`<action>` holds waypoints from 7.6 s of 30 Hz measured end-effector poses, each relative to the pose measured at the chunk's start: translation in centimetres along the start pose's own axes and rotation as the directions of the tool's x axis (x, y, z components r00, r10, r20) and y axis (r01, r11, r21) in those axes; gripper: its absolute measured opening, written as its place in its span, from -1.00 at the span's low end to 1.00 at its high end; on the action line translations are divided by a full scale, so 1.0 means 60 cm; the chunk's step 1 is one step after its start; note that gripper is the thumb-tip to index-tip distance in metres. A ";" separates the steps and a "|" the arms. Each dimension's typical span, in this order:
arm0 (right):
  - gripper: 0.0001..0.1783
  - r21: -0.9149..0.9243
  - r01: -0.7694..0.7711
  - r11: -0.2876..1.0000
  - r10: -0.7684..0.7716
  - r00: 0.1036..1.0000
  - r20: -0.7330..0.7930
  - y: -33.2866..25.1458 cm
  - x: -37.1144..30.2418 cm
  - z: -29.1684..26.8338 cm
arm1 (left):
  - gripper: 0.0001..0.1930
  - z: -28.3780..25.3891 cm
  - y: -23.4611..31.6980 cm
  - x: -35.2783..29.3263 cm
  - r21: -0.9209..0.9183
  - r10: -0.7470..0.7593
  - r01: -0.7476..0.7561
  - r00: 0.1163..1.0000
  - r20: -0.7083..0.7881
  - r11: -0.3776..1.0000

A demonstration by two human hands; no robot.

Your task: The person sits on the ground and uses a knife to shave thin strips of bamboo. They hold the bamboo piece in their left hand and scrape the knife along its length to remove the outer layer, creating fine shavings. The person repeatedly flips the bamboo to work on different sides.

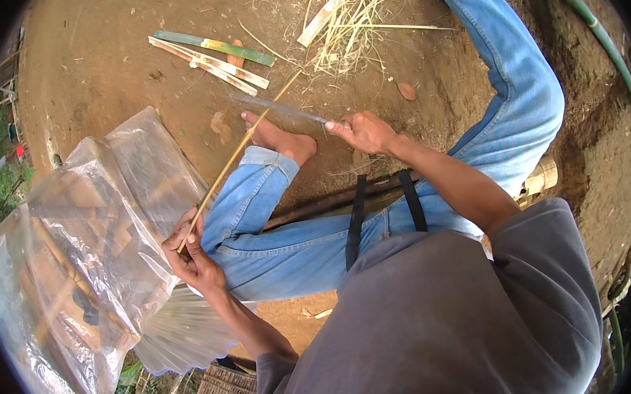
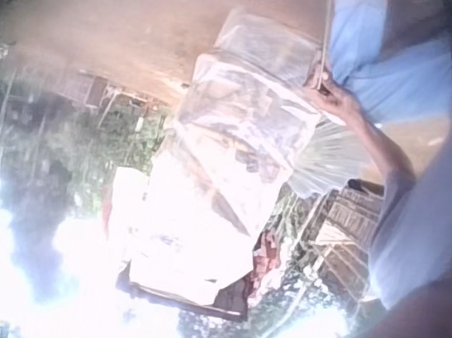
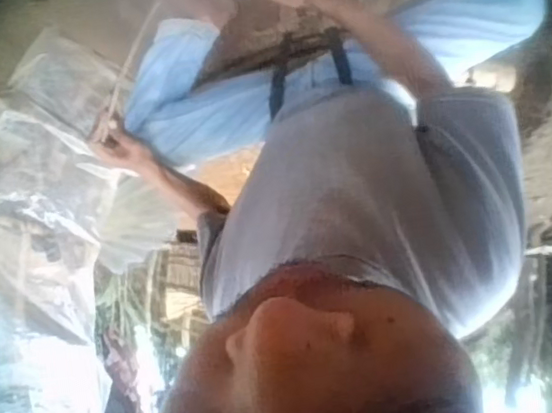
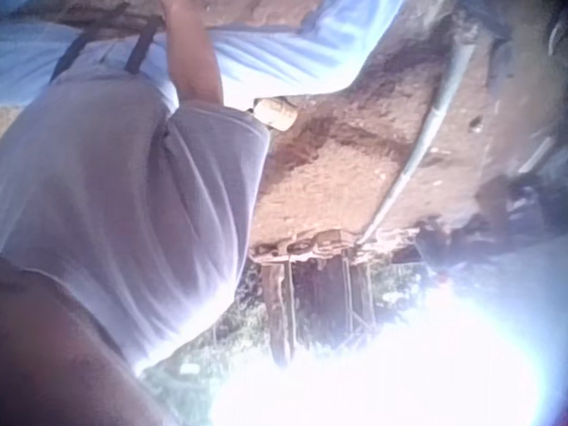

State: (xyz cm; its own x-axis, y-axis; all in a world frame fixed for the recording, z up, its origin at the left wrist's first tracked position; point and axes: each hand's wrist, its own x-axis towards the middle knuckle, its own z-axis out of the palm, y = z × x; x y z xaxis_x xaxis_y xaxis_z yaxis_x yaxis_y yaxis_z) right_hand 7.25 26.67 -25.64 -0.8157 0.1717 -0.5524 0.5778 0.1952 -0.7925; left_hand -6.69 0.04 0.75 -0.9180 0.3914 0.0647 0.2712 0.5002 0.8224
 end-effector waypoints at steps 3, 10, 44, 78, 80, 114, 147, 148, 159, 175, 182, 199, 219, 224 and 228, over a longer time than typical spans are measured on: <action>-0.03 0.045 -0.182 0.982 0.184 0.982 -0.039 0.037 0.033 -0.027 | -0.84 0.001 0.002 0.005 0.014 -0.004 0.004 1.000 -0.014 1.000; -0.15 0.072 0.323 0.944 -0.320 0.946 -0.058 -0.096 -0.045 0.016 | -0.79 0.028 0.020 0.008 0.004 -0.046 0.047 0.992 -0.120 0.999; -0.03 -0.043 -0.211 0.977 0.206 0.974 -0.089 0.027 0.043 -0.034 | -0.77 0.034 0.019 0.004 -0.026 -0.138 0.136 0.965 -0.222 0.990; -0.08 -0.087 -0.198 0.976 0.192 0.979 -0.070 0.025 0.055 -0.004 | -0.73 0.048 0.030 -0.006 -0.111 -0.323 0.303 0.891 -0.319 0.946; -0.09 -0.032 -0.205 0.978 0.205 0.979 -0.004 0.000 0.048 -0.015 | -0.70 0.049 0.026 -0.006 -0.089 -0.295 0.282 0.893 -0.341 0.955; -0.05 -0.074 -0.165 0.984 0.145 0.965 -0.220 0.040 0.055 0.003 | -0.72 0.016 0.027 -0.007 -0.126 -0.272 0.242 0.882 -0.385 0.962; -0.53 0.669 -0.363 0.649 0.053 0.898 0.436 -0.229 -0.166 -0.030 | -0.62 0.164 0.068 -0.075 0.147 0.421 -0.569 0.735 0.531 0.809; -0.37 0.681 -0.321 0.658 0.033 0.916 0.400 -0.260 -0.180 -0.043 | -0.61 0.163 0.069 -0.063 0.161 0.483 -0.612 0.736 0.474 0.774; -0.46 0.699 -0.091 0.709 -0.288 0.868 0.405 -0.298 -0.239 -0.131 | -0.58 0.171 0.095 -0.001 0.160 0.505 -0.599 0.767 0.396 0.785; -0.52 0.811 0.584 -0.040 -0.778 0.491 -0.392 -0.311 -0.362 -0.338 | -0.60 0.182 0.102 0.000 0.169 0.480 -0.557 0.806 0.347 0.813; -0.32 -0.470 -0.081 0.879 -0.045 0.967 -0.250 -0.141 -0.161 -0.266 | -0.79 0.116 0.106 0.058 0.018 0.290 -0.289 0.955 -0.061 0.957; -0.39 -0.428 -0.163 0.889 0.114 0.984 -0.139 0.042 0.054 -0.106 | -0.85 0.033 0.070 0.139 -0.145 0.036 -0.076 0.965 -0.259 0.986; -0.77 -0.082 0.168 0.982 -0.180 0.969 -0.168 -0.103 -0.080 -0.023 | -0.81 0.041 0.048 0.098 -0.025 0.028 -0.033 0.978 -0.205 0.999; -0.72 -0.110 0.176 0.978 -0.188 0.977 -0.105 -0.098 -0.092 -0.027 | -0.82 0.033 0.042 0.098 0.001 0.005 -0.005 0.974 -0.228 1.000; -0.71 -0.119 -0.044 0.992 0.035 0.997 -0.072 -0.039 -0.033 -0.048 | -0.82 0.033 0.032 0.099 -0.023 0.022 -0.027 0.977 -0.214 0.999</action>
State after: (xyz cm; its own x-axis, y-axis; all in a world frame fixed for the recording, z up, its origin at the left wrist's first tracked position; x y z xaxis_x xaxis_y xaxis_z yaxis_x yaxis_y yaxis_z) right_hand 7.59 28.66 -21.95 -0.7907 0.2476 -0.5599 0.6120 0.3015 -0.7311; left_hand -11.07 4.86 1.58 -0.9525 0.2279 0.2019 0.2893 0.4712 0.8332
